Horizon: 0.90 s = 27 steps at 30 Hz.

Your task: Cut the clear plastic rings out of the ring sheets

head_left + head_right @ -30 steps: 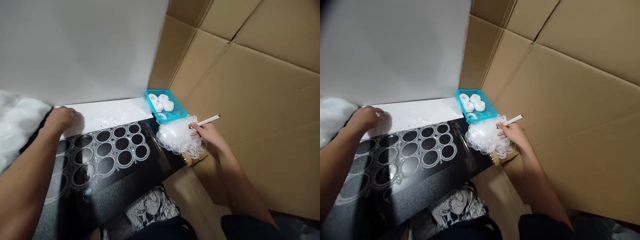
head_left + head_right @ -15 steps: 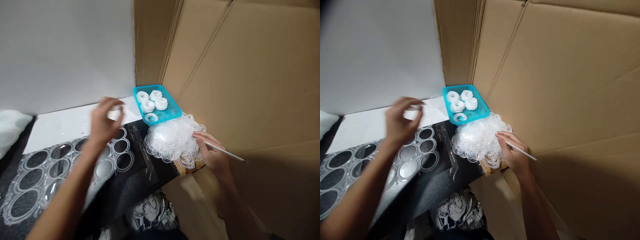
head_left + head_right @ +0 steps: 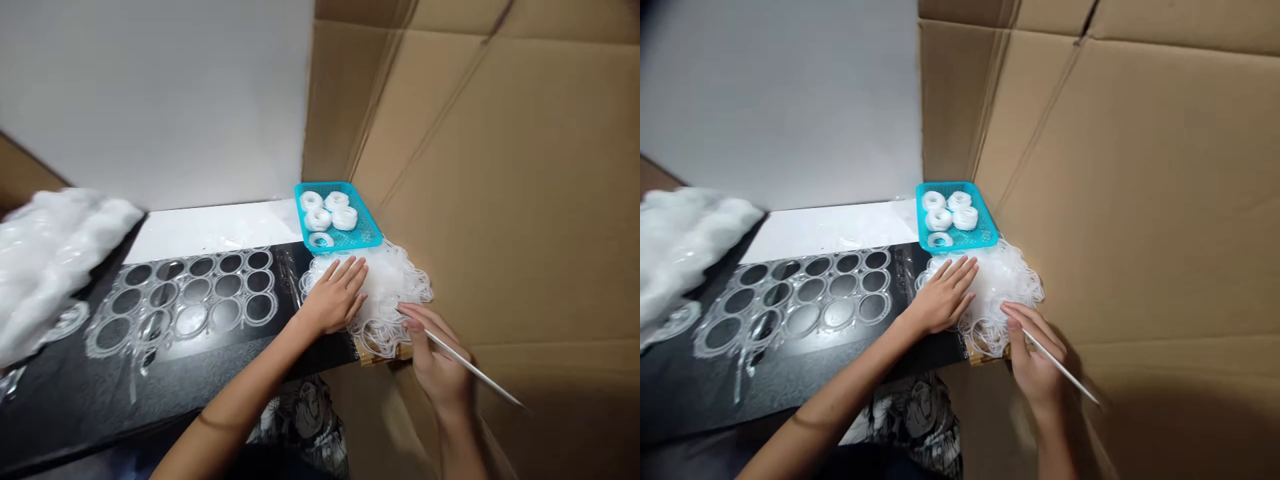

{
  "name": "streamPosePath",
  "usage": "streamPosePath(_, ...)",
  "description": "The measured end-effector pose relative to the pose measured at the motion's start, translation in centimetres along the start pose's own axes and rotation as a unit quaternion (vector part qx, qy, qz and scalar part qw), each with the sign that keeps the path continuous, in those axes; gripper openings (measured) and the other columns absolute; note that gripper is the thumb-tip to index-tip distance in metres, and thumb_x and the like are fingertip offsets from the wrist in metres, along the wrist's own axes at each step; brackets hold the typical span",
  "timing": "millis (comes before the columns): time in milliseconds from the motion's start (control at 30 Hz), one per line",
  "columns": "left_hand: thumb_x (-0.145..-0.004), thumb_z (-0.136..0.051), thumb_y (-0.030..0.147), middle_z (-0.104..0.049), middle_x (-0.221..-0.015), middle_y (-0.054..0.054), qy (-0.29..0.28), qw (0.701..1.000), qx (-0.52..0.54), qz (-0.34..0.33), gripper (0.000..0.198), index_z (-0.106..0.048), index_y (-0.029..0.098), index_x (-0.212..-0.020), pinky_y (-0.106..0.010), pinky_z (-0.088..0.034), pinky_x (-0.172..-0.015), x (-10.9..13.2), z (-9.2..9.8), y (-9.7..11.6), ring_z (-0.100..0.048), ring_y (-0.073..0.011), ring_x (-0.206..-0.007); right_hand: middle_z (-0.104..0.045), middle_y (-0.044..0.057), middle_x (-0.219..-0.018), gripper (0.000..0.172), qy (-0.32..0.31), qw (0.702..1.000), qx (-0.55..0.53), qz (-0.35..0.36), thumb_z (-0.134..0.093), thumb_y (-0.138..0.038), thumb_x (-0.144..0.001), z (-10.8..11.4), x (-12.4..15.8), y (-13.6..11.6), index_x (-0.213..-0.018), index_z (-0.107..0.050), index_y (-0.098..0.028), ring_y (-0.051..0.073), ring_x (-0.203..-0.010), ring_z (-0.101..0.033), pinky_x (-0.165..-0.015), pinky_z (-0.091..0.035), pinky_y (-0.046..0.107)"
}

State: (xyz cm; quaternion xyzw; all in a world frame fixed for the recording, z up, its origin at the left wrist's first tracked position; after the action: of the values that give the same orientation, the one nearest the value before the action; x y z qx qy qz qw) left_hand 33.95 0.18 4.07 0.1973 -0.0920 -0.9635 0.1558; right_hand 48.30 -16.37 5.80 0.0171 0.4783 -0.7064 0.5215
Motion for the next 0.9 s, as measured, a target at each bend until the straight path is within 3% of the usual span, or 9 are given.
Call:
streamPosePath(100, -0.112, -0.025, 0.038, -0.034, -0.171, -0.014, -0.02, 1.0, -0.002, -0.001, 0.058, -0.037, 0.008, -0.16, -0.047, -0.021, -0.133, 0.9, -0.4, -0.6, -0.023, -0.0257, -0.162, -0.077, 0.008, -0.113, 0.023, -0.039, 0.999, -0.007, 0.036, -0.06, -0.028, -0.102, -3.0, -0.3, -0.4, -0.115, -0.079, -0.025, 0.025, -0.106, -0.073, -0.097, -0.058, 0.041)
streamPosePath(167, -0.112, -0.027, 0.038, -0.029, -0.173, -0.015, -0.005, 1.0, 0.003, -0.006, 0.059, -0.035, 0.007, -0.161, -0.046, -0.021, -0.133, 1.6, -0.1, -0.9, -0.018, -0.0258, -0.163, -0.077, 0.008, -0.112, 0.024, -0.042, 0.998, -0.007, 0.049, -0.06, -0.029, -0.102, -4.2, -0.4, -0.9, -0.115, -0.079, -0.025, 0.026, -0.105, -0.072, -0.096, -0.057, 0.042)
streamPosePath(300, -0.112, -0.031, 0.039, -0.025, -0.175, -0.013, 0.064, 0.997, 0.036, 0.028, 0.058, -0.03, 0.014, -0.164, -0.044, -0.022, -0.134, 5.0, 3.5, -3.0, -0.015, -0.0213, -0.164, -0.074, 0.009, -0.107, 0.026, -0.019, 0.999, -0.013, 0.033, -0.058, -0.032, -0.103, -4.6, 0.0, -2.8, -0.116, -0.079, -0.025, 0.026, -0.099, -0.072, -0.089, -0.058, 0.042)
streamPosePath(367, -0.111, -0.037, 0.037, -0.037, -0.17, -0.012, 0.08, 0.992, 0.043, 0.086, 0.055, -0.035, 0.019, -0.162, -0.046, -0.024, -0.133, 8.9, 6.2, -5.6, -0.03, -0.0208, -0.16, -0.075, 0.008, -0.098, 0.029, -0.042, 0.999, -0.027, 0.013, -0.056, -0.033, -0.104, -5.5, 0.5, -4.3, -0.123, -0.077, -0.024, 0.023, -0.084, -0.072, -0.076, -0.06, 0.037)
streamPosePath(467, -0.104, -0.049, 0.036, -0.057, -0.155, -0.011, 0.13, 0.952, 0.003, 0.277, 0.044, -0.058, 0.022, -0.144, -0.051, -0.036, -0.126, 18.6, 10.5, -11.1, -0.05, -0.0278, -0.147, -0.075, 0.004, -0.088, 0.036, -0.144, 0.987, -0.065, 0.023, -0.051, -0.031, -0.106, -9.3, 1.6, -7.5, -0.138, -0.068, -0.025, 0.019, -0.07, -0.071, -0.068, -0.061, 0.033)
streamPosePath(567, -0.096, -0.051, 0.032, -0.069, -0.125, -0.014, 0.163, 0.904, -0.033, 0.394, 0.03, -0.07, 0.019, -0.115, -0.05, -0.052, -0.107, 29.7, 14.1, -14.9, -0.066, -0.0314, -0.12, -0.079, 0.007, -0.111, 0.038, -0.282, 0.951, -0.053, 0.118, -0.045, -0.024, -0.107, -14.9, 2.7, -11.1, -0.137, -0.068, -0.029, 0.024, -0.099, -0.076, -0.09, -0.061, 0.04)
streamPosePath(667, -0.088, -0.054, 0.027, -0.069, -0.118, -0.01, 0.124, 0.893, -0.024, 0.431, 0.026, -0.069, 0.022, -0.109, -0.046, -0.052, -0.106, 37.4, 16.0, -16.1, -0.065, -0.0295, -0.116, -0.076, 0.009, -0.124, 0.034, -0.327, 0.929, 0.004, 0.172, -0.047, -0.018, -0.103, -19.2, 3.2, -13.0, -0.126, -0.071, -0.025, 0.029, -0.116, -0.069, -0.097, -0.056, 0.048)
streamPosePath(767, -0.091, -0.054, 0.031, -0.068, -0.118, -0.01, 0.079, 0.903, 0.003, 0.422, 0.024, -0.067, 0.023, -0.11, -0.044, -0.051, -0.104, 40.2, 16.5, -16.3, -0.063, -0.0284, -0.114, -0.076, 0.01, -0.113, 0.02, -0.307, 0.936, 0.032, 0.168, -0.054, -0.019, -0.101, -21.0, 3.0, -13.2, -0.112, -0.071, -0.021, 0.029, -0.107, -0.067, -0.092, -0.054, 0.045)
streamPosePath(900, -0.101, -0.046, 0.036, -0.066, -0.1, -0.009, 0.008, 0.924, 0.033, 0.381, 0.023, -0.064, 0.023, -0.096, -0.041, -0.05, -0.093, 39.6, 16.6, -17.1, -0.061, -0.0255, -0.097, -0.073, 0.007, -0.099, 0.017, -0.308, 0.925, 0.086, 0.204, -0.05, -0.017, -0.103, -21.7, 3.0, -13.1, -0.101, -0.067, -0.021, 0.025, -0.09, -0.064, -0.08, -0.047, 0.038)
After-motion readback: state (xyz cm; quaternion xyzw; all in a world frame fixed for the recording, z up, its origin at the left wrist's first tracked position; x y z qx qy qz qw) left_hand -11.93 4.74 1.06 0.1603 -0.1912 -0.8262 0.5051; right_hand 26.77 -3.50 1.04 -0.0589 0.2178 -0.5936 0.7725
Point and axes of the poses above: each hand's wrist, its own x-axis away from the middle knuckle, its own z-axis out of the back of the hand, y = z × x, the point moved 3 cm from there along -x, towards the middle knuckle
